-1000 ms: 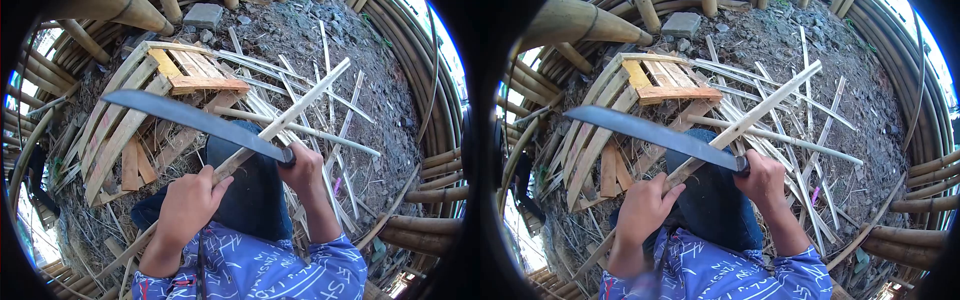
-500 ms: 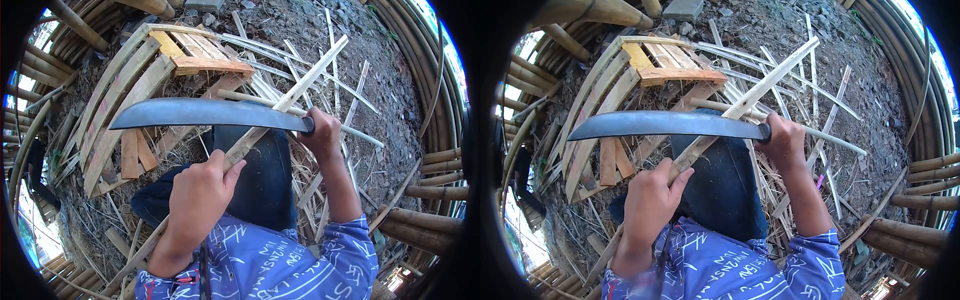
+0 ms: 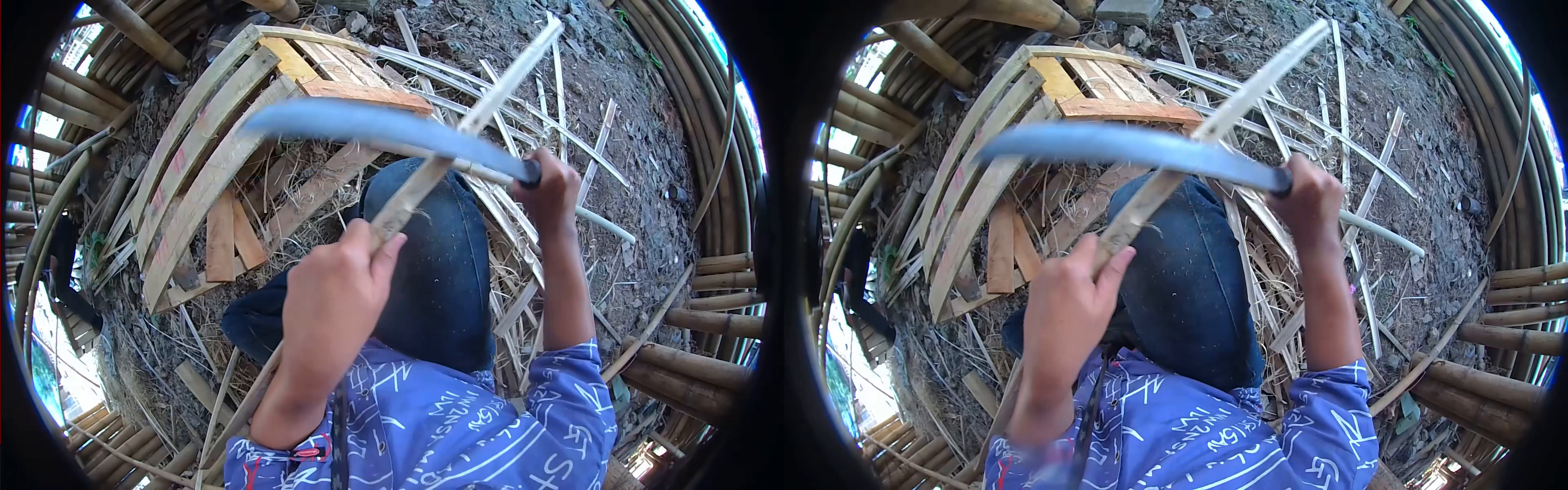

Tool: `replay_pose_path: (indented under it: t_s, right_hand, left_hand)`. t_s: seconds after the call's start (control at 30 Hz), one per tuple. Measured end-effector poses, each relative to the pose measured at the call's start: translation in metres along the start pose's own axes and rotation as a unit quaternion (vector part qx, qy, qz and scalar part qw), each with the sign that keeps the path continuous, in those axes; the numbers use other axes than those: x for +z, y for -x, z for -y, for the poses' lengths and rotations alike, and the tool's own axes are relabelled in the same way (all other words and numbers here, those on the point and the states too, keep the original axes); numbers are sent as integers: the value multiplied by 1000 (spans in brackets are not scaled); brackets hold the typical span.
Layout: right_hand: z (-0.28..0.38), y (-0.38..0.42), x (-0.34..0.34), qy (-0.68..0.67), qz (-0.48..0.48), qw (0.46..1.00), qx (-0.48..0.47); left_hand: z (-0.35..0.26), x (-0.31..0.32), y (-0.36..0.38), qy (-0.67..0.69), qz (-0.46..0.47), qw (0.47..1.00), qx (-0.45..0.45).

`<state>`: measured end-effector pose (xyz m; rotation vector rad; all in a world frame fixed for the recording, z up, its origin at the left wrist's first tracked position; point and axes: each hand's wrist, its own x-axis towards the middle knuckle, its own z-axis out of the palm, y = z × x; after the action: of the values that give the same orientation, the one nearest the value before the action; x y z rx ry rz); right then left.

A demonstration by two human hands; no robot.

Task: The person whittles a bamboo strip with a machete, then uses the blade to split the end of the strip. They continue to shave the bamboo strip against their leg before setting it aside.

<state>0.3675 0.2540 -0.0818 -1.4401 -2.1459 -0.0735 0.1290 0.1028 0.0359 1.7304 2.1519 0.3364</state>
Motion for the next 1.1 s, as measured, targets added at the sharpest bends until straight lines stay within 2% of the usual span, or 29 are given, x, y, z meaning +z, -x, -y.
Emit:
replay_pose_path:
  t_s: [0.03,0.1,0.2,0.23,0.3,0.33,0.4,0.53,0.6,0.7,0.87,0.93,1.0,1.1]
  right_hand:
    - [-15,0,4,70,18,996,47]
    - [-47,-6,5,75,12,972,222]
    - [-82,8,1,52,-43,971,227]
    - [-74,14,-5,51,-47,972,225]
    - [-49,28,-18,-77,-32,948,307]
    - [-34,32,-27,-75,-36,946,312]
    - [1,33,-46,-140,5,943,301]
    - [35,28,-53,-202,34,964,169]
    - [52,22,-53,-173,36,981,83]
    - [66,19,-43,-148,89,985,24]
    - [57,14,-25,-122,113,986,6]
    - [39,9,-10,-105,79,991,31]
    - [13,-1,4,-55,48,992,100]
    - [3,-7,14,-36,29,996,76]
  left_hand:
    - [8,-3,2,9,11,1000,-16]
    - [11,-8,4,26,31,998,-44]
    - [12,-2,1,50,35,998,-32]
    - [9,1,-1,96,40,993,-60]
    - [4,0,-8,102,49,992,-53]
    - [1,0,-11,108,62,991,-47]
    - [-2,-1,-20,104,75,991,-35]
    - [-3,4,-27,104,79,991,-4]
    - [-7,4,-27,97,75,992,-4]
    - [-8,5,-24,79,61,995,-14]
    - [-13,5,-24,19,35,999,4]
    - [-12,6,-23,26,34,999,8]
    - [-11,7,-22,36,29,999,7]
    - [-10,8,-23,-28,13,998,52]
